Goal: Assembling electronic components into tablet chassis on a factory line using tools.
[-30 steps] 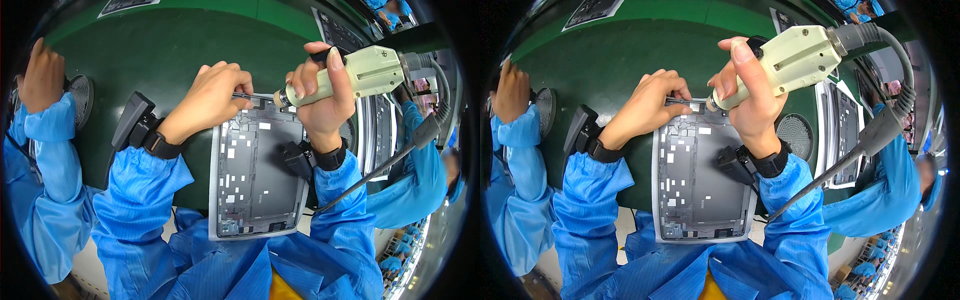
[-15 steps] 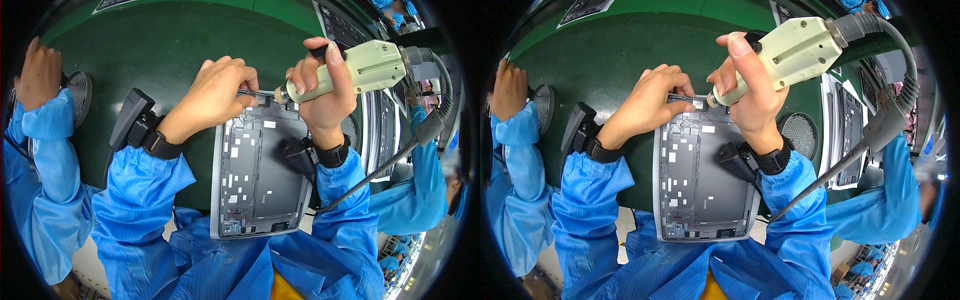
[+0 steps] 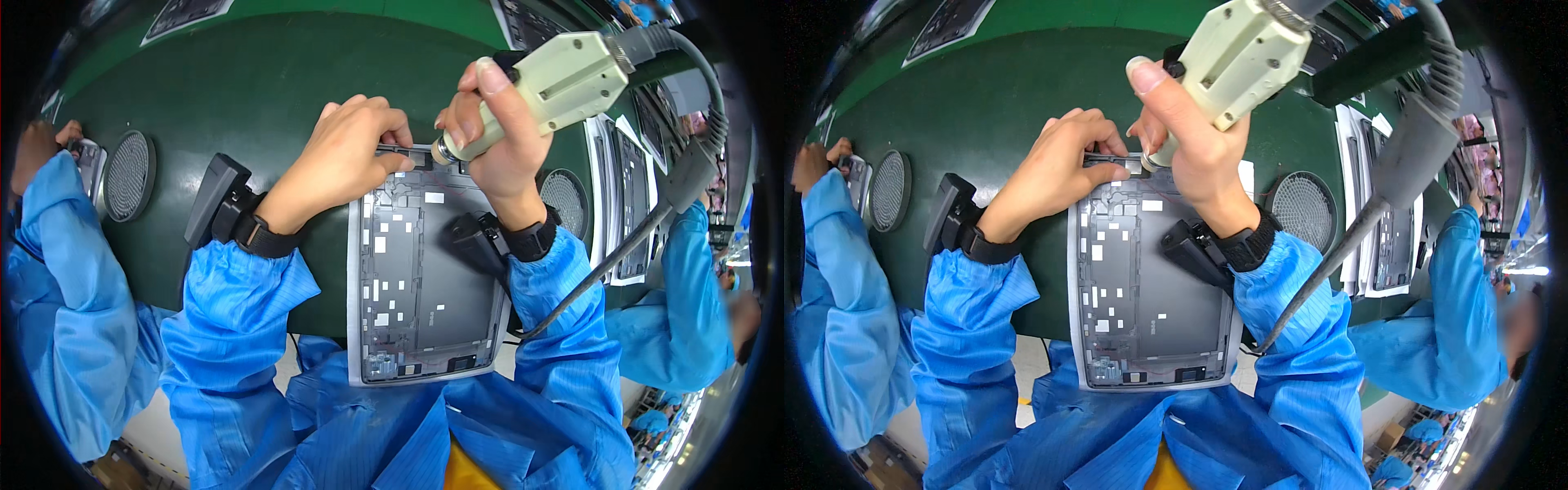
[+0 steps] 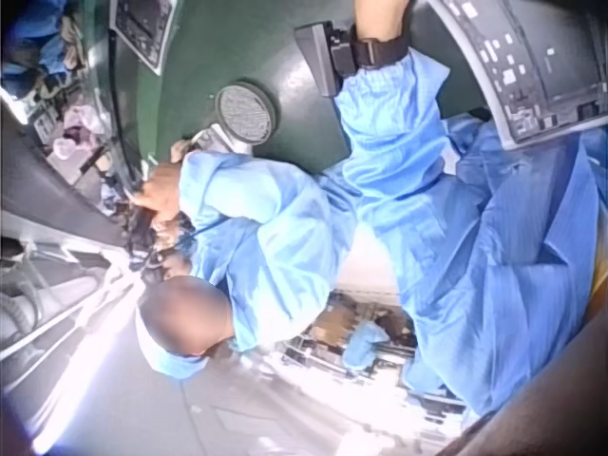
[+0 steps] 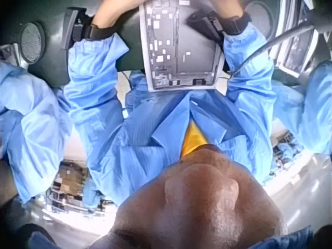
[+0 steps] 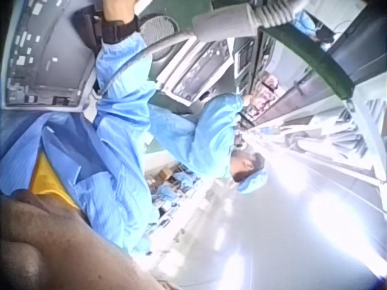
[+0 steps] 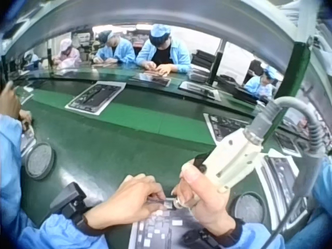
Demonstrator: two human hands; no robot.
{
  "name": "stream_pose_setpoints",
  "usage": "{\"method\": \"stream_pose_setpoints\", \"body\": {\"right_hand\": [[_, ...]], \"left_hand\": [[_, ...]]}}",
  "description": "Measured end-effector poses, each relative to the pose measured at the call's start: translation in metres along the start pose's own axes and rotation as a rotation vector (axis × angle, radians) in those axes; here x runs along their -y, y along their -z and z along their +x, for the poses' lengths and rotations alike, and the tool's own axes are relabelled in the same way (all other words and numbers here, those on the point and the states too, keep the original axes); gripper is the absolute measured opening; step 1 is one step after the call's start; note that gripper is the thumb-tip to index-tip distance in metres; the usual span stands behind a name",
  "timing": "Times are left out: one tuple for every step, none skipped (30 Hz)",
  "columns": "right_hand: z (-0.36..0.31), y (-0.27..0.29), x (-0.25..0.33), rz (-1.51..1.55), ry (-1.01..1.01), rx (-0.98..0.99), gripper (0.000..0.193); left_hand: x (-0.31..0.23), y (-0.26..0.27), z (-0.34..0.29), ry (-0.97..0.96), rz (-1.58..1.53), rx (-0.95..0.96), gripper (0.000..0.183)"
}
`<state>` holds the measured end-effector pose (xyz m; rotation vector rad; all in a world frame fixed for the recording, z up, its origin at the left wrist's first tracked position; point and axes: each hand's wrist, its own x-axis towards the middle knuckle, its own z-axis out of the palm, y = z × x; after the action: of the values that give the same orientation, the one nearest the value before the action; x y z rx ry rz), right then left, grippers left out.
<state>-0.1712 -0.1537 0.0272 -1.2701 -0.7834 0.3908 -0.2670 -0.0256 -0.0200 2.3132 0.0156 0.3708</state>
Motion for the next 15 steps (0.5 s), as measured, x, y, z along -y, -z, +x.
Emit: {"method": "stream_pose_setpoints", "body": {"right_hand": [[-0.001,0.002,0.000,0.019,-0.010,-0.019,0.028],[-0.002,0.001,0.001,0.026,0.002,-0.035,0.028],[-0.002,0.000,0.003,0.044,0.006,-0.049,0.031],[-0.003,0.001,0.004,0.061,0.011,-0.063,0.035],[-0.004,0.005,0.005,0.040,0.010,-0.047,0.048],[-0.005,0.010,0.009,0.044,0.026,-0.064,0.048],[-0.006,0.018,0.015,0.071,0.022,-0.086,0.050],[-0.010,0.027,0.021,0.096,0.014,-0.110,0.053],[-0.013,0.039,0.032,0.027,0.044,-0.120,0.055],[-0.017,0.053,0.036,0.246,0.161,-0.174,0.039],[-0.025,0.062,0.046,0.246,0.146,-0.207,0.039],[-0.036,0.073,0.057,0.233,0.130,-0.252,0.041],[-0.044,0.085,0.060,0.157,0.135,-0.299,0.040],[-0.050,0.096,0.064,0.090,0.136,-0.345,0.040],[-0.056,0.111,0.060,0.132,0.160,-0.380,0.037]], "left_hand": [[-0.002,0.000,0.001,-0.013,0.011,0.011,0.017],[-0.003,0.001,0.000,-0.015,0.009,0.012,0.016],[-0.005,0.001,0.000,-0.018,0.008,0.013,0.016],[-0.007,0.000,-0.001,-0.032,0.020,0.027,0.016],[-0.007,-0.001,-0.001,-0.038,0.010,0.015,0.015],[-0.008,-0.001,-0.001,-0.045,-0.001,0.004,0.015],[-0.009,0.000,-0.001,-0.055,0.020,0.043,0.016],[-0.010,0.000,0.000,-0.072,0.024,0.056,0.016],[-0.012,0.001,-0.001,-0.099,0.073,0.061,0.017],[-0.013,0.001,-0.002,-0.127,0.120,0.065,0.018],[-0.014,0.001,-0.002,-0.144,0.128,0.075,0.022],[-0.014,-0.001,0.000,-0.166,0.113,0.086,0.022],[-0.014,-0.001,0.001,-0.182,0.146,0.093,0.024],[-0.018,0.003,0.001,-0.192,0.185,0.100,0.025],[-0.021,0.005,0.003,-0.183,0.232,0.134,0.028]]}}
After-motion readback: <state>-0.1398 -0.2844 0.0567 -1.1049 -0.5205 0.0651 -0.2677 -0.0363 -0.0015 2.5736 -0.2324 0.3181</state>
